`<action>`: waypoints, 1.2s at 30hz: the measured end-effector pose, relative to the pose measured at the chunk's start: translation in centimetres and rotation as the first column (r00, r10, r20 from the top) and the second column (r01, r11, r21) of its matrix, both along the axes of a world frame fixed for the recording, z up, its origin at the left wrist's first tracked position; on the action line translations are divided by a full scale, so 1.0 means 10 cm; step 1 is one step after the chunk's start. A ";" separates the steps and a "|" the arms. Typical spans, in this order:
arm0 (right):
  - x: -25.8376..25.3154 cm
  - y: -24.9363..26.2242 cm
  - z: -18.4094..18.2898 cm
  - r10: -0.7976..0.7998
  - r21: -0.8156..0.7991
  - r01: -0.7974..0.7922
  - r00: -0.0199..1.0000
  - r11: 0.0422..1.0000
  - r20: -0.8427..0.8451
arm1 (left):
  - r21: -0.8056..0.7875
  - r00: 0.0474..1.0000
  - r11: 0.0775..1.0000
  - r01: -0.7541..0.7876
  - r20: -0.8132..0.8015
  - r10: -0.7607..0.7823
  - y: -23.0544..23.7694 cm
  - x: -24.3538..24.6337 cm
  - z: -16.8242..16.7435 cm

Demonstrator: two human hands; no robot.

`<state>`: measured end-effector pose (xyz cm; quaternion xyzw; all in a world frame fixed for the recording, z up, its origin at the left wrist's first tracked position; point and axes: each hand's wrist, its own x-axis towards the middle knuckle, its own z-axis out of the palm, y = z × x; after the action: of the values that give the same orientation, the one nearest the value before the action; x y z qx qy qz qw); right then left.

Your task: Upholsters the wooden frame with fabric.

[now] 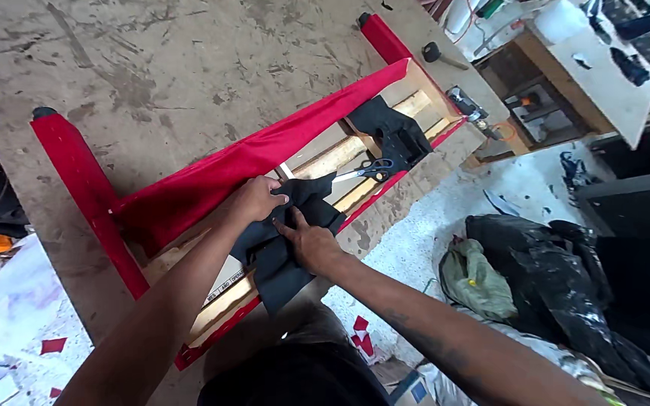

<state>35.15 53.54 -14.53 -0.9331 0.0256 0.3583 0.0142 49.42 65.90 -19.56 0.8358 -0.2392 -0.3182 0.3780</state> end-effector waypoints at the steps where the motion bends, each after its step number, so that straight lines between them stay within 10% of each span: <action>1: 0.01 0.00 0.01 0.017 0.000 -0.017 1.000 1.000 -0.010 | 0.010 1.000 1.000 0.012 0.001 -0.012 -0.01 0.00 0.03; 10: 0.07 0.00 -0.01 0.051 -0.015 -0.052 0.998 0.999 -0.047 | 0.155 0.958 0.981 0.115 0.244 -0.151 -0.12 0.02 0.18; 16: 0.14 0.00 -0.05 0.081 -0.008 -0.081 0.996 0.997 -0.033 | 0.031 0.991 0.999 0.013 0.129 -0.017 -0.05 0.20 -0.02; 22: 0.08 -0.02 0.00 0.075 0.011 -0.075 0.997 0.997 0.021 | 0.278 0.957 0.951 0.137 0.210 -0.199 -0.02 0.12 0.17; 33: -0.05 -0.18 0.07 0.058 0.182 -0.091 0.983 0.979 0.176 | 0.006 0.923 1.000 0.000 0.384 -0.002 0.25 -0.09 0.50; 36: -0.24 -0.31 0.22 0.027 0.316 -0.132 0.948 0.939 0.316 | 0.061 0.881 0.978 0.199 0.425 -0.206 0.18 -0.48 0.66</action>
<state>32.70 50.46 -12.37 -0.9617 -0.0759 0.2085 0.1611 44.57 67.71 -12.95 0.8587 -0.3999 -0.1660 0.2743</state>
